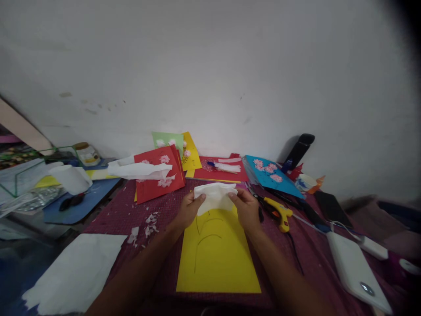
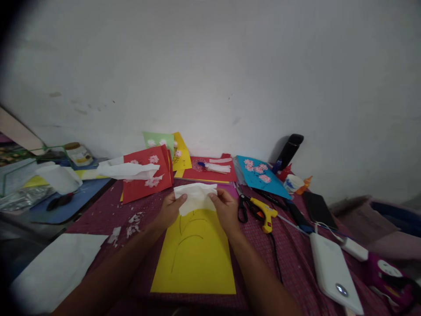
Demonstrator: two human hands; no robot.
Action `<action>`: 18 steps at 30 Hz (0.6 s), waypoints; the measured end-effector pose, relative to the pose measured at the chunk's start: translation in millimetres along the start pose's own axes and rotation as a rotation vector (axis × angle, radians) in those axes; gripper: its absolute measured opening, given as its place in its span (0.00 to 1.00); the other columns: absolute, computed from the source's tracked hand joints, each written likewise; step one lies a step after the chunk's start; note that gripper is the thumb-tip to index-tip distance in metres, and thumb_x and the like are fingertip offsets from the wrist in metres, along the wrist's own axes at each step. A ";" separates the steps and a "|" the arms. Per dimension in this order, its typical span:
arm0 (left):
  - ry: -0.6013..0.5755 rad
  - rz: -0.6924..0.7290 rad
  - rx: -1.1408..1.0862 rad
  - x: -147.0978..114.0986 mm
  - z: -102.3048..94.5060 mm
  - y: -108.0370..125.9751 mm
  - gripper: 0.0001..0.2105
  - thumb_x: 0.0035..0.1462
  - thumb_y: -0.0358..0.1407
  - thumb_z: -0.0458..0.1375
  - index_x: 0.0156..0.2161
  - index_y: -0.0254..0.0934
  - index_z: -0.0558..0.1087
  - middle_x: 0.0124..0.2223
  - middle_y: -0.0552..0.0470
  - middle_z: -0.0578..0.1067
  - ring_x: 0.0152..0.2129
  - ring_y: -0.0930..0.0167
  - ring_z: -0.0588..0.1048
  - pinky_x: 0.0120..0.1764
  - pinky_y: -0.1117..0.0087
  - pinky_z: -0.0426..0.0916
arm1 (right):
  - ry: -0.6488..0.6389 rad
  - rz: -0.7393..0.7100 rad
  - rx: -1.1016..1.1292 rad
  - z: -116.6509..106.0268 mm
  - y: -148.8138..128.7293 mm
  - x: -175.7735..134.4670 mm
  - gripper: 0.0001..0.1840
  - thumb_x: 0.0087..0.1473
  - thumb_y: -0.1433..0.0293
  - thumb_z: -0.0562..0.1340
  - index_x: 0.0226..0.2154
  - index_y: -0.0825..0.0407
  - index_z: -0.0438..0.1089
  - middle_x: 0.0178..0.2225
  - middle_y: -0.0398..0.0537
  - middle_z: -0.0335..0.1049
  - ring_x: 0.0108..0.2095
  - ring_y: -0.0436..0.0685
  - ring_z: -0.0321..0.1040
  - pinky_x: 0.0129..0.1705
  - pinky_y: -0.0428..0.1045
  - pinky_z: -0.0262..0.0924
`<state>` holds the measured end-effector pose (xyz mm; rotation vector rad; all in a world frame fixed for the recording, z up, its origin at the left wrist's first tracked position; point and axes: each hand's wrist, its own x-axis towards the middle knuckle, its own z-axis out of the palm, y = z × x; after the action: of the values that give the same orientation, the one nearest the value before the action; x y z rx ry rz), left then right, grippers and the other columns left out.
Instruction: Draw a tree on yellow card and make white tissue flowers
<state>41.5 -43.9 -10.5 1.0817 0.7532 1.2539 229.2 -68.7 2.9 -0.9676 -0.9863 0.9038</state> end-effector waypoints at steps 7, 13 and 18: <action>-0.007 -0.008 -0.017 3.5 -3.0 -4.1 0.20 0.49 0.44 0.65 0.44 0.33 0.76 0.36 0.47 0.80 0.29 0.69 0.77 0.34 0.68 0.70 | -0.051 -0.025 -0.051 -3.8 -3.4 -1.3 0.08 0.48 0.64 0.68 0.33 0.48 0.76 0.32 0.43 0.76 0.32 0.56 0.69 0.36 0.50 0.62; -0.042 -0.016 -0.038 2.4 -3.0 -3.4 0.20 0.49 0.43 0.66 0.44 0.33 0.76 0.38 0.46 0.80 0.29 0.68 0.77 0.35 0.68 0.70 | -0.039 -0.102 -0.148 -3.8 -3.1 -3.0 0.09 0.50 0.64 0.66 0.36 0.47 0.77 0.34 0.43 0.76 0.35 0.57 0.69 0.37 0.50 0.63; -0.052 -0.032 0.003 1.7 -4.1 -3.3 0.19 0.49 0.42 0.66 0.44 0.33 0.77 0.37 0.47 0.80 0.27 0.70 0.76 0.33 0.69 0.70 | 0.003 -0.120 -0.168 -4.0 3.4 -1.0 0.09 0.47 0.64 0.67 0.35 0.47 0.77 0.35 0.45 0.75 0.37 0.58 0.69 0.37 0.50 0.63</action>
<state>39.3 -41.3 -14.8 1.0969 0.7298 1.1935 232.1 -69.5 -1.5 -1.0383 -1.1192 0.7284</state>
